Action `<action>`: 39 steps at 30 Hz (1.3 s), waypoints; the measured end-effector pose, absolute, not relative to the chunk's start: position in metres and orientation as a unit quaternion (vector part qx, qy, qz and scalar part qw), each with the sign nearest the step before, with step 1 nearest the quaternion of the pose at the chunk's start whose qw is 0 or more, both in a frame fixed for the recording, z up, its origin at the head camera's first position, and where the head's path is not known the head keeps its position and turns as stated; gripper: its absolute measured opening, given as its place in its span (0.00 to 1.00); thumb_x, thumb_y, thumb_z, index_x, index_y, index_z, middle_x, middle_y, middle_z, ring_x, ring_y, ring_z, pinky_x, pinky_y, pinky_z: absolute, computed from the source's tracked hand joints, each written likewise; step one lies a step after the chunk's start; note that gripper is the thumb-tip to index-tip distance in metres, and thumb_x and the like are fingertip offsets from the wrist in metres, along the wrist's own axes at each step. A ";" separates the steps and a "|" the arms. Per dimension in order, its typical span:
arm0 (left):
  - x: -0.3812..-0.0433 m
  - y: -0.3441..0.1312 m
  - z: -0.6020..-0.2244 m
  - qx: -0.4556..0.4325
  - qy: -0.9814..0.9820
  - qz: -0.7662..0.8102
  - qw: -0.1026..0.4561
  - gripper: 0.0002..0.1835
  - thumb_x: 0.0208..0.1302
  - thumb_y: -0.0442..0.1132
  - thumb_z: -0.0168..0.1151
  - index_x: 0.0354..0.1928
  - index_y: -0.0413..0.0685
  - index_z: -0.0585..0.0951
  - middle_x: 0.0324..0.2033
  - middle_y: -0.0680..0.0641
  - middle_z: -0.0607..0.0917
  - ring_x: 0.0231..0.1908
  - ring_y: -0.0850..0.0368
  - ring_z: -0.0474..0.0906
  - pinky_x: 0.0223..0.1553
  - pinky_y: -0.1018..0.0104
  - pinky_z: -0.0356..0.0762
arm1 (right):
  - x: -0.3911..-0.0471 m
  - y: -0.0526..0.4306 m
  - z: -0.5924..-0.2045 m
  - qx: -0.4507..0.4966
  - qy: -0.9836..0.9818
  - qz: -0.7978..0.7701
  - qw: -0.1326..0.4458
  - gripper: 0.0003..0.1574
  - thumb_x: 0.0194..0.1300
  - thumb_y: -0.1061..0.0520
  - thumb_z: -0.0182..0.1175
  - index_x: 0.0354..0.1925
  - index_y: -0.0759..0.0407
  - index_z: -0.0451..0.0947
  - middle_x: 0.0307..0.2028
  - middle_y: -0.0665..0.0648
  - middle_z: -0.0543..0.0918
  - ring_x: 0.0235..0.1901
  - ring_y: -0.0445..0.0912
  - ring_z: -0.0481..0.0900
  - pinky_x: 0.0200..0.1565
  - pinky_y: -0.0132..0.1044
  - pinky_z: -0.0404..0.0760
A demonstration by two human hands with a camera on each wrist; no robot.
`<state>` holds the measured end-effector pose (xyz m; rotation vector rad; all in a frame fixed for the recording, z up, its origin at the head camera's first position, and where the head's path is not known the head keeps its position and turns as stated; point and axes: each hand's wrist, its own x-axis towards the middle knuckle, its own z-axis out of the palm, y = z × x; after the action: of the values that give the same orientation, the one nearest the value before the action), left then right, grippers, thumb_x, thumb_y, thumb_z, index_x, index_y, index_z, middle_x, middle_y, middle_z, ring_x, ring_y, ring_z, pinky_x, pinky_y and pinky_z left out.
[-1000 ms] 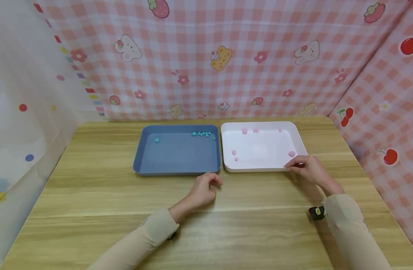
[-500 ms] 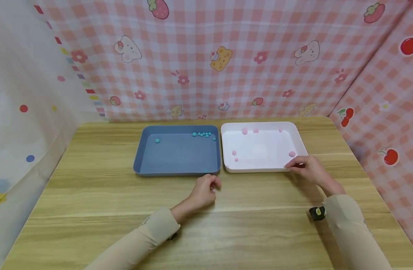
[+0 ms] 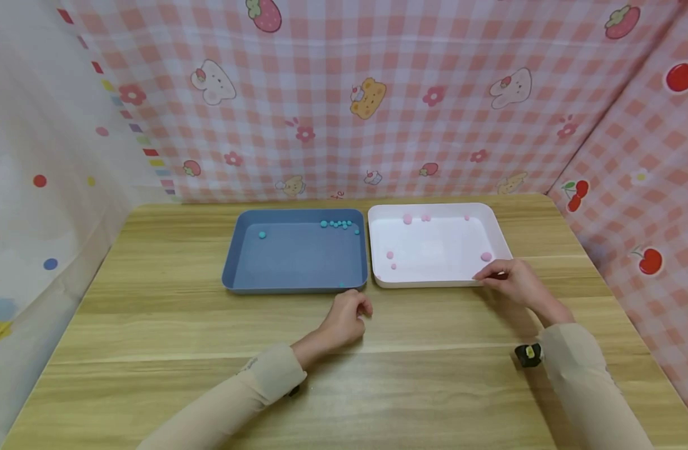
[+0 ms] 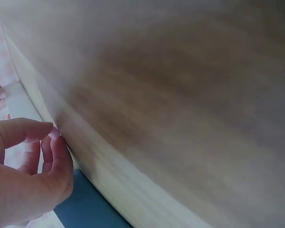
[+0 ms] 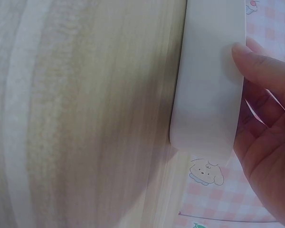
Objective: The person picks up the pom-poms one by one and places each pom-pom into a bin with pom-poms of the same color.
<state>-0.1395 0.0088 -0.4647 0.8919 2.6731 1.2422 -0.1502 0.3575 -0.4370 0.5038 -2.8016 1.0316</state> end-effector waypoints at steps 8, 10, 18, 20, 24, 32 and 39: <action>-0.141 0.011 -0.463 0.284 0.853 0.434 0.046 0.15 0.33 0.17 0.49 0.23 0.38 0.78 0.22 0.47 0.75 0.25 0.57 0.72 0.25 0.75 0.69 | -0.151 0.358 -0.437 0.168 -0.924 0.338 0.057 0.08 0.48 0.74 0.67 0.27 0.65 0.84 0.26 0.58 0.84 0.27 0.29 0.74 0.29 0.21 0.75; -0.141 0.013 -0.461 0.283 0.848 0.444 0.055 0.14 0.36 0.17 0.50 0.24 0.38 0.79 0.23 0.47 0.76 0.25 0.58 0.72 0.26 0.75 0.71 | -0.151 0.358 -0.437 0.168 -0.924 0.338 0.056 0.08 0.48 0.73 0.67 0.27 0.64 0.84 0.26 0.57 0.84 0.27 0.29 0.74 0.29 0.21 0.75; -0.151 0.024 -0.441 0.294 0.811 0.499 0.090 0.12 0.44 0.16 0.53 0.31 0.32 0.80 0.30 0.43 0.79 0.30 0.57 0.75 0.33 0.75 0.75 | -0.149 0.358 -0.435 0.168 -0.922 0.346 0.053 0.08 0.48 0.75 0.66 0.27 0.66 0.84 0.26 0.57 0.84 0.28 0.30 0.75 0.29 0.21 0.75; -0.156 0.027 -0.436 0.300 0.805 0.505 0.087 0.11 0.44 0.16 0.54 0.31 0.31 0.79 0.31 0.42 0.79 0.31 0.57 0.75 0.34 0.75 0.76 | -0.149 0.358 -0.435 0.166 -0.922 0.346 0.052 0.08 0.49 0.75 0.66 0.27 0.66 0.84 0.27 0.56 0.85 0.28 0.30 0.75 0.30 0.22 0.75; -0.168 0.033 -0.425 0.290 0.793 0.529 0.087 0.10 0.46 0.16 0.55 0.31 0.31 0.79 0.31 0.39 0.80 0.31 0.57 0.75 0.34 0.76 0.75 | -0.149 0.357 -0.434 0.166 -0.922 0.347 0.047 0.07 0.50 0.75 0.65 0.28 0.66 0.84 0.27 0.56 0.85 0.28 0.30 0.75 0.30 0.22 0.75; -0.187 0.051 -0.401 0.236 0.756 0.603 0.098 0.09 0.50 0.18 0.57 0.35 0.28 0.79 0.30 0.37 0.81 0.32 0.53 0.77 0.33 0.74 0.75 | -0.150 0.358 -0.436 0.163 -0.922 0.348 0.045 0.08 0.50 0.75 0.65 0.28 0.65 0.84 0.27 0.56 0.84 0.29 0.30 0.74 0.30 0.23 0.76; -0.204 0.069 -0.388 0.187 0.763 0.608 0.111 0.08 0.53 0.22 0.60 0.36 0.33 0.81 0.31 0.41 0.82 0.32 0.58 0.75 0.30 0.75 0.72 | -0.150 0.358 -0.435 0.165 -0.921 0.349 0.047 0.08 0.50 0.75 0.65 0.27 0.65 0.84 0.27 0.57 0.84 0.29 0.30 0.74 0.30 0.22 0.75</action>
<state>-0.2035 0.0686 -0.3884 0.5495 2.2428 1.7870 -0.1499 0.3576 -0.4353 0.5043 -2.8111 1.0645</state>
